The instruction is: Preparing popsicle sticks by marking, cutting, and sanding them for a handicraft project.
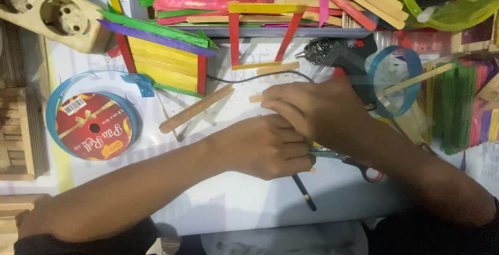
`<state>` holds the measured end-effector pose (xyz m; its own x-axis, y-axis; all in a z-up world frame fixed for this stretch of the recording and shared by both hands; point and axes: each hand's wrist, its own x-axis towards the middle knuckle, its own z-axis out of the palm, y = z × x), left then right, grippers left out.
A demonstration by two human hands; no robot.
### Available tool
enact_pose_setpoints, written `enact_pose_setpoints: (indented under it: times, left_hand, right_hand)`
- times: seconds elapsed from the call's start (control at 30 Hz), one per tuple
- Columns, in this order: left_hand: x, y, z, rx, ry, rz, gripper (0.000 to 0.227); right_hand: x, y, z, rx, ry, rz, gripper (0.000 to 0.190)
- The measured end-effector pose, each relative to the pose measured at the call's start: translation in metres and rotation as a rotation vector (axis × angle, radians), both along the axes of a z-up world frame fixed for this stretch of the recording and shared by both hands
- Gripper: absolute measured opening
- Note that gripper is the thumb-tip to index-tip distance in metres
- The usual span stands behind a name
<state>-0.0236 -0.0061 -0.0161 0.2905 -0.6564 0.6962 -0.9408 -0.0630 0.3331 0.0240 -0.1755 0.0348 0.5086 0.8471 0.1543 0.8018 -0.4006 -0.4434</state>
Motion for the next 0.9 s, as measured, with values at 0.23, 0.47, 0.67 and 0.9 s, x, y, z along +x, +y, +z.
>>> enact_pose_setpoints:
  times: [0.23, 0.47, 0.67, 0.9]
  left_hand:
    - [0.001, -0.002, -0.004, -0.040, 0.024, 0.006, 0.027]
    - [0.001, -0.002, -0.006, 0.017, 0.020, 0.044, 0.022]
    - [0.002, -0.002, -0.003, -0.019, 0.029, 0.048, 0.022]
    - [0.001, -0.002, -0.004, -0.007, 0.024, 0.068, 0.022]
  right_hand:
    - [0.009, -0.011, 0.007, -0.295, -0.483, -0.051, 0.020]
    - [0.017, -0.014, 0.013, -0.361, -0.644, -0.126, 0.016]
    - [0.011, -0.008, 0.002, -0.472, -0.685, -0.168, 0.016]
    - [0.010, -0.012, -0.011, -0.443, -0.659, -0.187, 0.017]
